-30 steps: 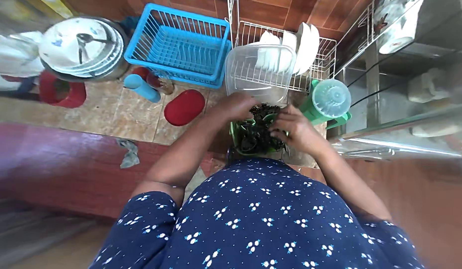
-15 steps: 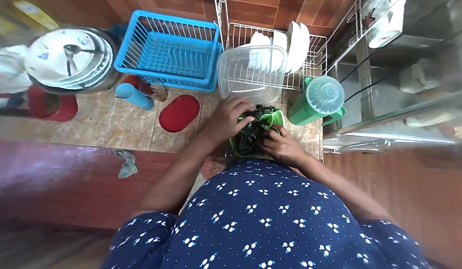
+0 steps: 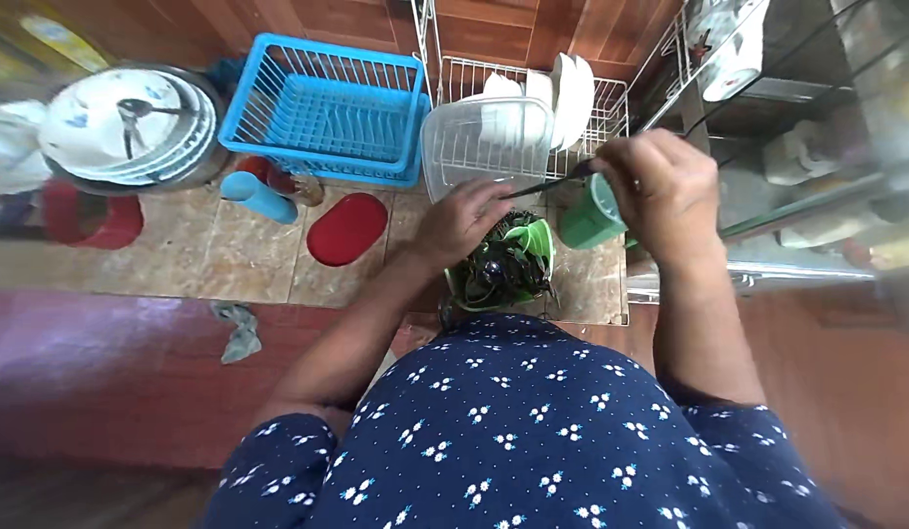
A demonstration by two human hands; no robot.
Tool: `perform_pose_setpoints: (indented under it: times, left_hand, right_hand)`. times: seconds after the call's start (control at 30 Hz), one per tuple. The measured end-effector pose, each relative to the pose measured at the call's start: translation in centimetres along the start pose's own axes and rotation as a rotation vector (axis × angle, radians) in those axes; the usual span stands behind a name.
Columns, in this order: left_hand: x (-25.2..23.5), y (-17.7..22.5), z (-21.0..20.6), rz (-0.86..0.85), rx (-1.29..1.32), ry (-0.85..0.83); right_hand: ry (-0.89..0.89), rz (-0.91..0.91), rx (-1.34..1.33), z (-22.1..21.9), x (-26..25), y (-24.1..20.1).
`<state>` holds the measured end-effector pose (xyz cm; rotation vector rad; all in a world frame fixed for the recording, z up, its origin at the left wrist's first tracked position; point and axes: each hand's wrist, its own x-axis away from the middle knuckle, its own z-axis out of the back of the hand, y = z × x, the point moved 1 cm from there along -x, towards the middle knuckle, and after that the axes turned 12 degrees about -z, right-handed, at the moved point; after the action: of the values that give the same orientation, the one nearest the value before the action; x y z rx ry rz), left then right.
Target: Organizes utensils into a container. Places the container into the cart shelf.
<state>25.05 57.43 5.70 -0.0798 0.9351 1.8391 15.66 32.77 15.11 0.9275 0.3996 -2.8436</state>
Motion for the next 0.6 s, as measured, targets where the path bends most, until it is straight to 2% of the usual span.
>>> perform_pose_setpoints:
  times: [0.1,0.2,0.47,0.6]
  left_hand:
    - [-2.9,-1.9,-1.9,0.143,-0.035,-0.319]
    - [-4.3,-2.8,-4.8,0.121,0.002,-0.525]
    - [-3.7,-2.8,-4.4,0.06,-0.072,-0.463]
    - [-4.1,-2.6,-4.2,0.074,-0.07,-0.463]
  right_hand:
    - [0.007,-0.066,0.143,-0.7,-0.7,2.0]
    - [-0.051,-0.091,0.193,-2.7,-0.5,3.0]
    - [-0.19,-0.079,0.094,-5.4,0.4,2.9]
    - [-0.441,-0.066,0.053,-9.5,1.7,2.0]
